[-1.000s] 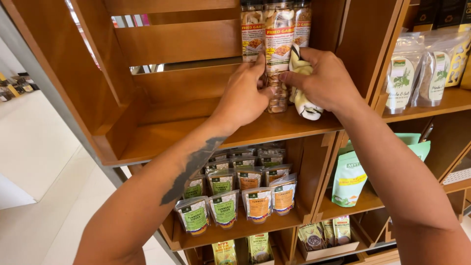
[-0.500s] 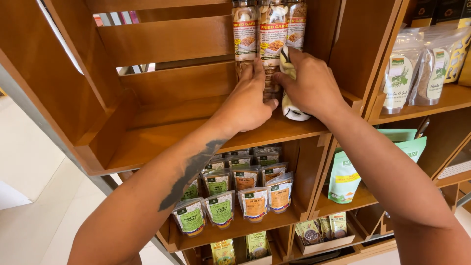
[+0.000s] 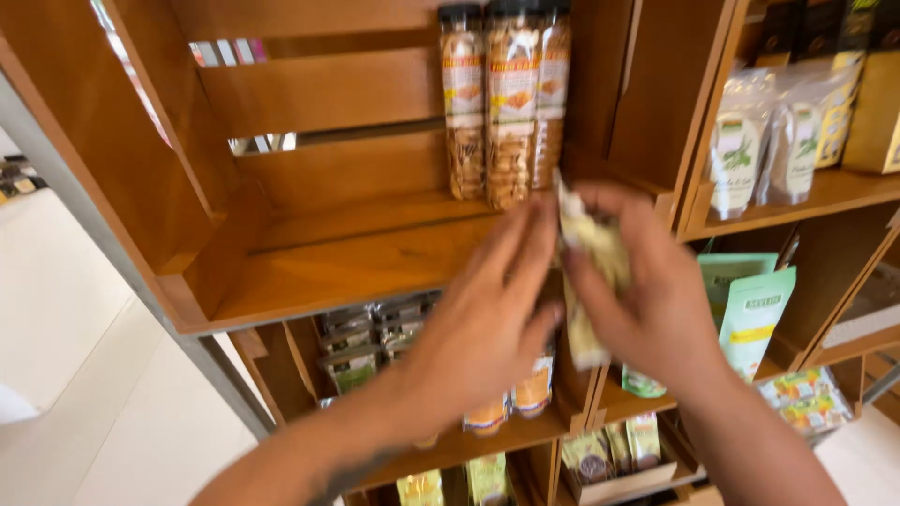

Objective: The recorder is cleaning spice jars with a cloth and organizing them onto a wooden shelving unit in a grocery store.

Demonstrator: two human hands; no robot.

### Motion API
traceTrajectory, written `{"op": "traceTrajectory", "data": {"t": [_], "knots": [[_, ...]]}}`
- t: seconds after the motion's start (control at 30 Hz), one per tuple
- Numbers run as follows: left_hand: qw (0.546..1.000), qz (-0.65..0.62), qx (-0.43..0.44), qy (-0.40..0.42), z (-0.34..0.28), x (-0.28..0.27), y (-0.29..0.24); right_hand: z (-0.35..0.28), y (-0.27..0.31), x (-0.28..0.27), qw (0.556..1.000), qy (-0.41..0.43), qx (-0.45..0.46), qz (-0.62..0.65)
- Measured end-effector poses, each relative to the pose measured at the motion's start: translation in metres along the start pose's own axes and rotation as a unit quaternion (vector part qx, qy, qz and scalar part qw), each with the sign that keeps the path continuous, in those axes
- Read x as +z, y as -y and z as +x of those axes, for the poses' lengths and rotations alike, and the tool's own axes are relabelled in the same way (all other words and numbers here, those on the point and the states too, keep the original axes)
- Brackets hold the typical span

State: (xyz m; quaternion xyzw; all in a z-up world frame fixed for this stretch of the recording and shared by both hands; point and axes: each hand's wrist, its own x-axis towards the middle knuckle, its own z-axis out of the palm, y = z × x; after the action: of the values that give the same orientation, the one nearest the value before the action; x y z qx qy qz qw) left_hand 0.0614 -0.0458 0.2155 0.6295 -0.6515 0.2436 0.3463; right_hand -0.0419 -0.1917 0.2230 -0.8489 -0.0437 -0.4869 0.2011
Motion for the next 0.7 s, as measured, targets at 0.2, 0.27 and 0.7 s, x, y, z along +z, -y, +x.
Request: {"op": "traceTrajectory", "data": {"t": [0.2,0.27,0.7], "knots": [[0.995,-0.092,-0.010,0.036,-0.082,0.049,-0.035,-0.103,-0.002,0.004,0.982,0.090,0.154,0.056],[0.987,-0.137,-0.059,0.061,-0.112,0.083,-0.030,-0.134,-0.016,0.014,0.977,0.115,0.176,0.044],[0.844,-0.298,-0.339,0.290,-0.375,0.343,-0.048,-0.434,-0.093,0.098,0.831,0.353,0.427,-0.046]]}}
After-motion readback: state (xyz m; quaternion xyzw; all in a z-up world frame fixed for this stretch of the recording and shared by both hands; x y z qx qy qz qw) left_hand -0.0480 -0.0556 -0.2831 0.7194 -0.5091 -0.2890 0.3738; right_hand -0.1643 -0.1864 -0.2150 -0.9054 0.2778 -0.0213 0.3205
